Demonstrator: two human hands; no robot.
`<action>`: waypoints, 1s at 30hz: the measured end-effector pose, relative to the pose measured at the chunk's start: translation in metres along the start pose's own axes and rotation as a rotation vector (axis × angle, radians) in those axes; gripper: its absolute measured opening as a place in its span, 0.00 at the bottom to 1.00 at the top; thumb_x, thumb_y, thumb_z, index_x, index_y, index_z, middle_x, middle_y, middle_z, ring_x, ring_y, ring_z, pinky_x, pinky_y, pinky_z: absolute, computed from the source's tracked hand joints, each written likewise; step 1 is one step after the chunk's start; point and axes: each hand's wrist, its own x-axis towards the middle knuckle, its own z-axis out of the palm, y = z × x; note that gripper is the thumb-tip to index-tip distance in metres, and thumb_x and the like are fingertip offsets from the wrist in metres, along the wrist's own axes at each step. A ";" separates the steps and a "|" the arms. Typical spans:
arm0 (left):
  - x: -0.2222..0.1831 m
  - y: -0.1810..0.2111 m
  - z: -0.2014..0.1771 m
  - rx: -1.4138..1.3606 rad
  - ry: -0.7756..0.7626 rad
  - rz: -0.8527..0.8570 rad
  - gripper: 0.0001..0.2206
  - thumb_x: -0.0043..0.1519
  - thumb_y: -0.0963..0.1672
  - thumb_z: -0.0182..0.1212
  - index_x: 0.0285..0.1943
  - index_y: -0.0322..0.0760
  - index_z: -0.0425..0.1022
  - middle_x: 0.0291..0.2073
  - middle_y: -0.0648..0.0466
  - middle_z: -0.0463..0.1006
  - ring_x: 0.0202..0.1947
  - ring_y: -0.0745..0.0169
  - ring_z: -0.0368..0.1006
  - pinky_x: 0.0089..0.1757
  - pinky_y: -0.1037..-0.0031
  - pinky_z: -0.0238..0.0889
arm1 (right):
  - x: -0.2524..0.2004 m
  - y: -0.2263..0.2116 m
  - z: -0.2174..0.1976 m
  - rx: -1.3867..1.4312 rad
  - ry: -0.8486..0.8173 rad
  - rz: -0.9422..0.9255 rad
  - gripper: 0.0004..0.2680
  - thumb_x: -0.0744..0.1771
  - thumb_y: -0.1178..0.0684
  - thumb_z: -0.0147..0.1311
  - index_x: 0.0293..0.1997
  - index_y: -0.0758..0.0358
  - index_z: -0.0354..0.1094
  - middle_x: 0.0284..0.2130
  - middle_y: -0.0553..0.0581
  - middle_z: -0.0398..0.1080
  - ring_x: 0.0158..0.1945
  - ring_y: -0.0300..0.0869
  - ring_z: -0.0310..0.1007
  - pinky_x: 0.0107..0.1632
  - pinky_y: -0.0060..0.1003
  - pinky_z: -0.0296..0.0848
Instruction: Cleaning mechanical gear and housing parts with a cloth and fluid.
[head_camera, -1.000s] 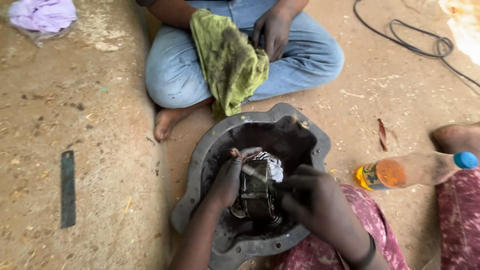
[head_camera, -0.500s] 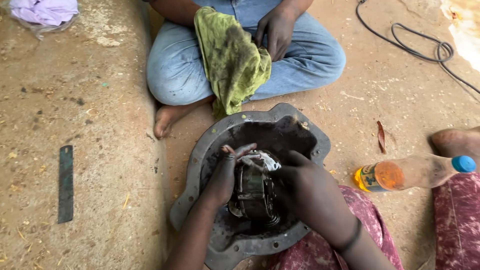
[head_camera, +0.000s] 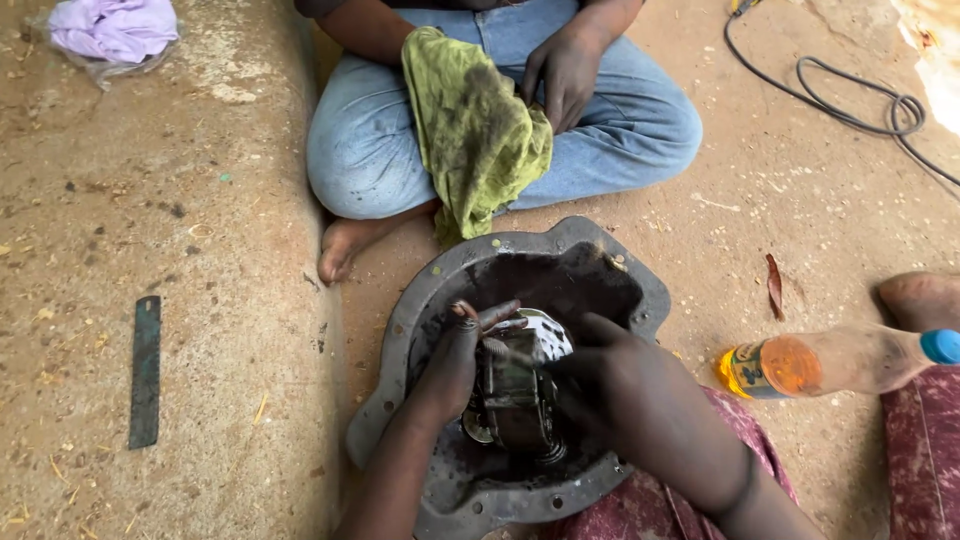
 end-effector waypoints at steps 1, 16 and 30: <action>0.000 0.001 0.000 -0.003 0.013 -0.003 0.45 0.59 0.66 0.18 0.73 0.43 0.66 0.63 0.48 0.76 0.59 0.58 0.75 0.58 0.65 0.69 | 0.004 0.004 0.002 -0.008 0.045 -0.030 0.10 0.59 0.55 0.64 0.42 0.58 0.80 0.41 0.61 0.74 0.40 0.54 0.78 0.42 0.46 0.77; 0.019 -0.023 -0.008 -0.047 -0.013 0.021 0.40 0.65 0.64 0.22 0.67 0.39 0.71 0.53 0.39 0.81 0.51 0.55 0.79 0.50 0.68 0.73 | 0.013 0.002 -0.005 -0.012 -0.005 -0.020 0.08 0.59 0.55 0.64 0.39 0.58 0.79 0.41 0.61 0.74 0.40 0.55 0.78 0.44 0.47 0.77; 0.010 -0.006 -0.005 0.172 0.050 -0.176 0.34 0.63 0.62 0.32 0.74 0.50 0.60 0.67 0.50 0.68 0.69 0.53 0.61 0.62 0.57 0.57 | -0.022 0.034 0.010 0.056 0.254 0.475 0.11 0.62 0.50 0.64 0.48 0.52 0.80 0.39 0.54 0.76 0.36 0.48 0.83 0.42 0.40 0.80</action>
